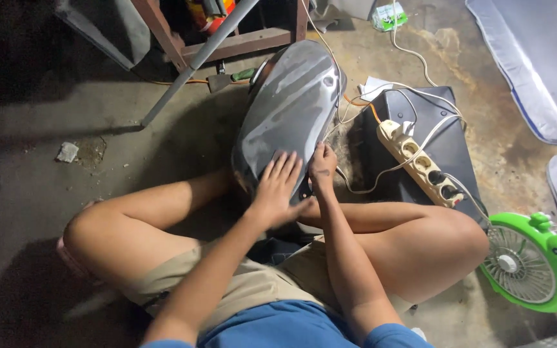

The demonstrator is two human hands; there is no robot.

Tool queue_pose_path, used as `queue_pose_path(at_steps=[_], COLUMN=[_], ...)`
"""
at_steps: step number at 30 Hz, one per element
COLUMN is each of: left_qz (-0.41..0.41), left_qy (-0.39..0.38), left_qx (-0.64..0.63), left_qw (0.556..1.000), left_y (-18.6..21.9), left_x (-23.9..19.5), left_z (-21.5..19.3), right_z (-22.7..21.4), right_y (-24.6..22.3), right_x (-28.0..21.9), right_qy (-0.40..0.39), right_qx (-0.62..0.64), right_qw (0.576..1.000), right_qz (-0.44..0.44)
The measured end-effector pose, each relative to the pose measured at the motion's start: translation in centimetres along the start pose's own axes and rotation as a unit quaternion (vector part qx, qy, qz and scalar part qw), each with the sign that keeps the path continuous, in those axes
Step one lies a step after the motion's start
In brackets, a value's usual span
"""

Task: The person sits on the floor and sands a grey car part using a sanding block. They rub the surface repeatedly with both hands, occasionally pausing to inspect the texture.

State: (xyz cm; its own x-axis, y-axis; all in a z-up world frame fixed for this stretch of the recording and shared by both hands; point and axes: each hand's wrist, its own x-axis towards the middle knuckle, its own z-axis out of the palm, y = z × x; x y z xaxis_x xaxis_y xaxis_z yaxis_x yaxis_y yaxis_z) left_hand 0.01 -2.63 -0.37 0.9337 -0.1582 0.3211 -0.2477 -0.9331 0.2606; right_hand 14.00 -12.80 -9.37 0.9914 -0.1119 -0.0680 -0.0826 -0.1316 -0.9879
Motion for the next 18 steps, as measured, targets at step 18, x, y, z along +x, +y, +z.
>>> queue_pose_path(at_steps=[18], left_qz=[-0.026], left_qy=[0.000], left_qx=[-0.003], left_qw=[1.000], left_y=[-2.2], left_x=[3.2], left_z=[2.4], right_z=[-0.7], right_y=[-2.1], right_x=[-0.5], right_qy=[-0.016], right_qx=[0.031], right_qw=[0.999], right_qz=[0.004])
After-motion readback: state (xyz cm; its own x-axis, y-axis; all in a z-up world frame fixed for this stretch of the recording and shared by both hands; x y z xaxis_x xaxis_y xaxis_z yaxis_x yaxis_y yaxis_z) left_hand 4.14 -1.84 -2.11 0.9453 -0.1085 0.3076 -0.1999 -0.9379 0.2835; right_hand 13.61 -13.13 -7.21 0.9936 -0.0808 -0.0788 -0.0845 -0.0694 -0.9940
